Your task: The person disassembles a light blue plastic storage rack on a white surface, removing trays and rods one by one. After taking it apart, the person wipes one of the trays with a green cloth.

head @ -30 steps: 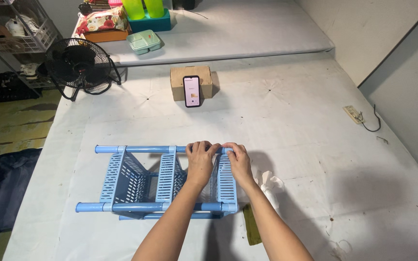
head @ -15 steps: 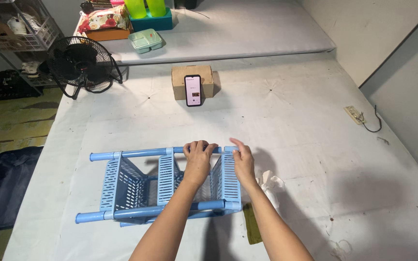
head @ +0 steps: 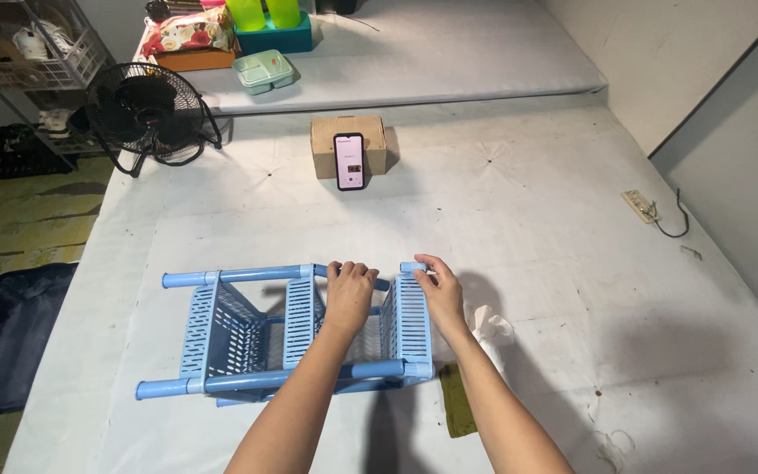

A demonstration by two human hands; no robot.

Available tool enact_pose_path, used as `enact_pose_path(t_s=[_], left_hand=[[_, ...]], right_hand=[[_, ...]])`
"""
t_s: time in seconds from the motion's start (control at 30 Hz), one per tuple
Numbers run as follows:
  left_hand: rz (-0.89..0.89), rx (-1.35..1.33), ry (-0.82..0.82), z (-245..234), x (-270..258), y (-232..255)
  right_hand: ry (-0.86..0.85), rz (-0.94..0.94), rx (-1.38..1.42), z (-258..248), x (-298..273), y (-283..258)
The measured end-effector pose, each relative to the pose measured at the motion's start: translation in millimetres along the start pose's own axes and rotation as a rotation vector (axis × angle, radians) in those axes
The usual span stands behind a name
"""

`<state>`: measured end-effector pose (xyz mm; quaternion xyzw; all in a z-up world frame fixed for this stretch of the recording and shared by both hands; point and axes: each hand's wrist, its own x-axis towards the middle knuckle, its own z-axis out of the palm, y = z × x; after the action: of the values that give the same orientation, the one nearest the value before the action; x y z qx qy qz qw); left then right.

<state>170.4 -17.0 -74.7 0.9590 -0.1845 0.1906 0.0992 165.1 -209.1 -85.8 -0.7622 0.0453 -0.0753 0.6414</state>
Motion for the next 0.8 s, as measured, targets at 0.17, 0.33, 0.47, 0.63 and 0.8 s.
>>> enact_pose_path(t_s=[0.17, 0.33, 0.47, 0.63, 0.8], left_hand=[[0.028, 0.045, 0.047, -5, 0, -4], [-0.009, -0.055, 0.075, -21, 2, -5], [-0.016, -0.157, 0.177, -33, 5, 1], [-0.065, -0.281, 0.267, -45, 5, 7], [-0.042, -0.304, 0.308, -50, 5, 6]], right_hand=[[-0.001, 0.007, -0.007, 0, -3, -9], [-0.020, 0.051, -0.028, 0, -9, -21], [-0.041, 0.001, -0.096, -1, -9, -24], [-0.063, -0.047, -0.119, 3, -7, -22], [-0.060, -0.225, -0.216, 6, -2, -22]])
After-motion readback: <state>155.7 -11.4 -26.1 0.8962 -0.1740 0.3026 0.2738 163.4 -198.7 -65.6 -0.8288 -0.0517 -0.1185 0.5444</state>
